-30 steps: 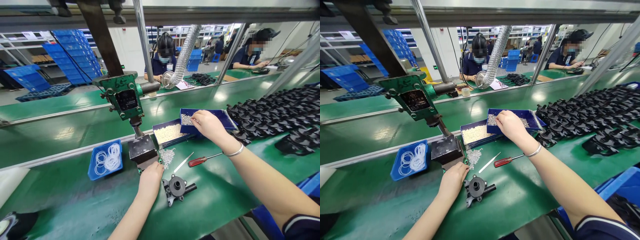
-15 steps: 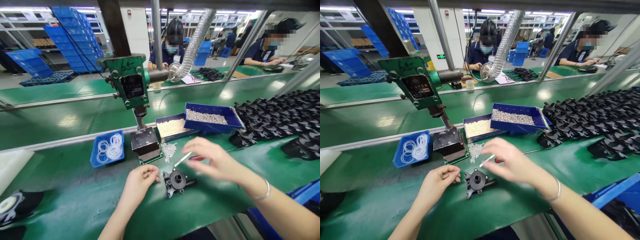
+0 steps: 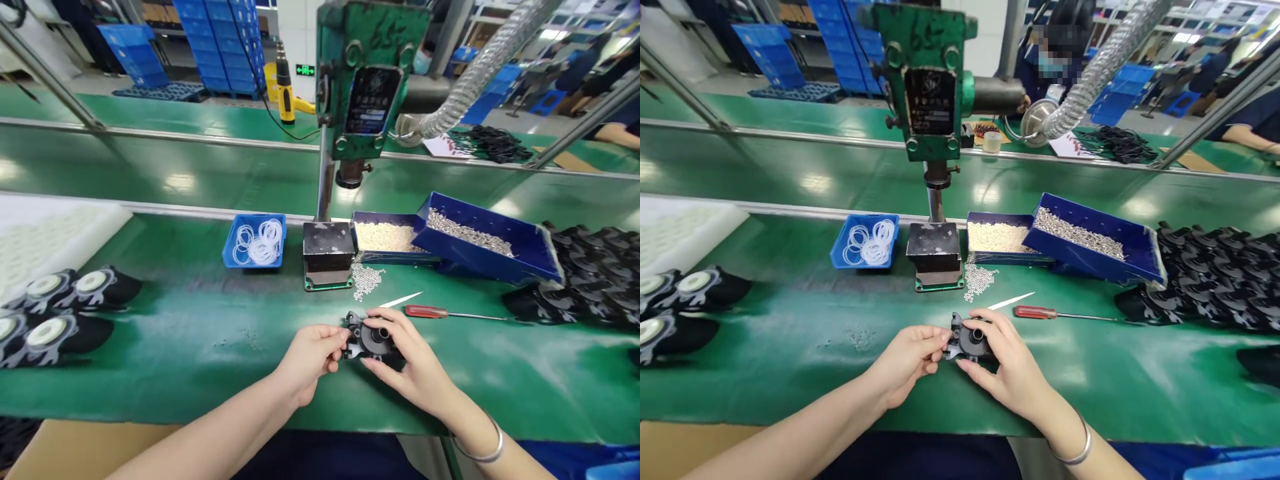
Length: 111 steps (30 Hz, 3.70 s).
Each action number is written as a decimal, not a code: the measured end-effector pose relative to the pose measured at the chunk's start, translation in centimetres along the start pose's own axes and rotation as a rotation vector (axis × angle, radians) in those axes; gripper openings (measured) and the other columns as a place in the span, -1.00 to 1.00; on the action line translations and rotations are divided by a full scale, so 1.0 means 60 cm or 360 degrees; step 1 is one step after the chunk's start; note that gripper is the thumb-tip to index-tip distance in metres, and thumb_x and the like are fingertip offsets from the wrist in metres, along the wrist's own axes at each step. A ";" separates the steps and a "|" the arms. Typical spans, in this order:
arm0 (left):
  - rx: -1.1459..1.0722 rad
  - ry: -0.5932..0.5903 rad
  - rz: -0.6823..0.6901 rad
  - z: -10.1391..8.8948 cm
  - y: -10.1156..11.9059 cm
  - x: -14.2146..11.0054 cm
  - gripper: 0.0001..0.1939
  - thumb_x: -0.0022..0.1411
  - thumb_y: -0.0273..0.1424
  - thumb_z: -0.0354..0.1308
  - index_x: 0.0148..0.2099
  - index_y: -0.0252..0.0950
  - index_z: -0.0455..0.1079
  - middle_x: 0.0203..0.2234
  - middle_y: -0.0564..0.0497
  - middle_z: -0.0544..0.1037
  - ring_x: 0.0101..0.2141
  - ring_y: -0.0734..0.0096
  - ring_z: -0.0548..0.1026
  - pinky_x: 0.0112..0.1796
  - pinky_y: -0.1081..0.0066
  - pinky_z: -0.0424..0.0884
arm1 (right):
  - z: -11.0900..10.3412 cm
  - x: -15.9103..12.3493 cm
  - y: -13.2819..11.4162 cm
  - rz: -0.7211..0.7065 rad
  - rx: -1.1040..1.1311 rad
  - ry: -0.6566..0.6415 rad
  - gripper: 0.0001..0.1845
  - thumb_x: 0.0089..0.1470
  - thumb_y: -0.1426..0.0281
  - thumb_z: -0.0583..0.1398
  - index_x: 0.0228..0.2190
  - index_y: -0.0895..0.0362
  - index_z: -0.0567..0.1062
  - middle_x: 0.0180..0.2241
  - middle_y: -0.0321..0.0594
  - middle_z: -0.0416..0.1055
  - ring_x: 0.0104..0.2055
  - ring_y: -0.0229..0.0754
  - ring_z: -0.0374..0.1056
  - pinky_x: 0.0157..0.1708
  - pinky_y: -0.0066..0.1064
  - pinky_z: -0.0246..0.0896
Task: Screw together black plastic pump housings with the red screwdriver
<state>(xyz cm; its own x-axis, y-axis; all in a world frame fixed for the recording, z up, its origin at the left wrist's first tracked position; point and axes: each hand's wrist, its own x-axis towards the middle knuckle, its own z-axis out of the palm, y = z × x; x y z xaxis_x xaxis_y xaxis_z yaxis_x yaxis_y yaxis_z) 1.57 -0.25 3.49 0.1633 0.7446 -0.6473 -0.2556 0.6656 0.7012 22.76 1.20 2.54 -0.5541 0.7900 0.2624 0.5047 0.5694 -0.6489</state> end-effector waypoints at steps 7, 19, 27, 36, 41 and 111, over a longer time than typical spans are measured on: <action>-0.0100 -0.0005 -0.0053 0.005 0.008 -0.002 -0.57 -0.12 -0.13 0.46 -0.46 -0.38 0.43 -0.65 0.16 0.33 -0.61 0.64 0.20 -0.47 0.49 0.14 | -0.003 0.002 0.001 -0.0053 0.0019 0.0020 -0.46 0.19 0.34 0.28 0.16 0.02 0.28 0.17 -0.05 0.22 0.24 -0.09 0.21 0.21 -0.21 0.24; -0.0269 0.0039 -0.0140 0.005 0.013 -0.001 -0.71 -0.05 -0.25 0.45 -0.45 -0.38 0.51 -0.64 0.14 0.37 -0.61 0.64 0.17 -0.48 0.47 0.09 | -0.003 0.009 0.004 -0.0091 -0.0008 0.0024 -0.45 0.15 0.37 0.29 0.15 0.06 0.30 0.13 -0.01 0.26 0.19 0.01 0.26 0.18 -0.10 0.26; -0.0576 -0.0148 -0.0065 -0.005 -0.011 -0.025 -0.75 0.05 -0.31 0.42 -0.24 -0.38 0.65 -0.41 0.00 0.47 -0.45 0.56 0.28 -0.34 0.46 0.21 | -0.009 0.009 0.008 -0.0118 0.0030 -0.0016 -0.43 0.16 0.38 0.27 0.16 0.04 0.27 0.13 -0.01 0.24 0.20 0.01 0.25 0.16 -0.11 0.28; -0.0726 -0.0050 -0.0100 -0.006 -0.014 -0.027 -0.77 0.06 -0.41 0.36 -0.21 -0.45 0.64 -0.49 0.02 0.43 -0.44 0.55 0.33 -0.31 0.47 0.29 | -0.007 0.009 0.007 -0.0108 -0.0006 -0.0106 -0.40 0.16 0.39 0.29 0.18 0.05 0.26 0.16 -0.02 0.22 0.24 -0.01 0.22 0.19 -0.16 0.26; -0.0707 -0.0025 -0.0175 -0.007 -0.001 -0.025 -0.79 0.04 -0.43 0.34 -0.26 -0.46 0.63 -0.51 0.00 0.45 -0.46 0.52 0.37 -0.32 0.43 0.32 | -0.009 0.012 0.006 -0.0119 -0.0030 -0.0147 -0.42 0.16 0.38 0.29 0.17 0.03 0.26 0.16 -0.02 0.23 0.22 -0.01 0.23 0.17 -0.13 0.29; -0.0090 0.0128 -0.0057 0.031 0.021 -0.028 -0.58 -0.03 -0.29 0.47 -0.16 -0.41 0.50 -0.12 -0.21 0.59 -0.04 0.06 0.53 -0.18 0.21 0.58 | -0.333 0.198 0.127 0.0626 -0.0492 0.0181 -0.68 0.11 0.13 0.20 -0.30 0.14 0.54 -0.40 -0.23 0.57 -0.37 -0.22 0.47 -0.29 -0.44 0.34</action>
<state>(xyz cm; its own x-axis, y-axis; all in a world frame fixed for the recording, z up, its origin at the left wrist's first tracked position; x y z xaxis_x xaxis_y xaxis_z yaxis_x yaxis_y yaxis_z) 2.71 -0.56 6.04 0.0967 0.7125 -0.6950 -0.3051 0.6858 0.6607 33.24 19.45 15.01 -0.2158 0.9680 0.1283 0.8424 0.2510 -0.4769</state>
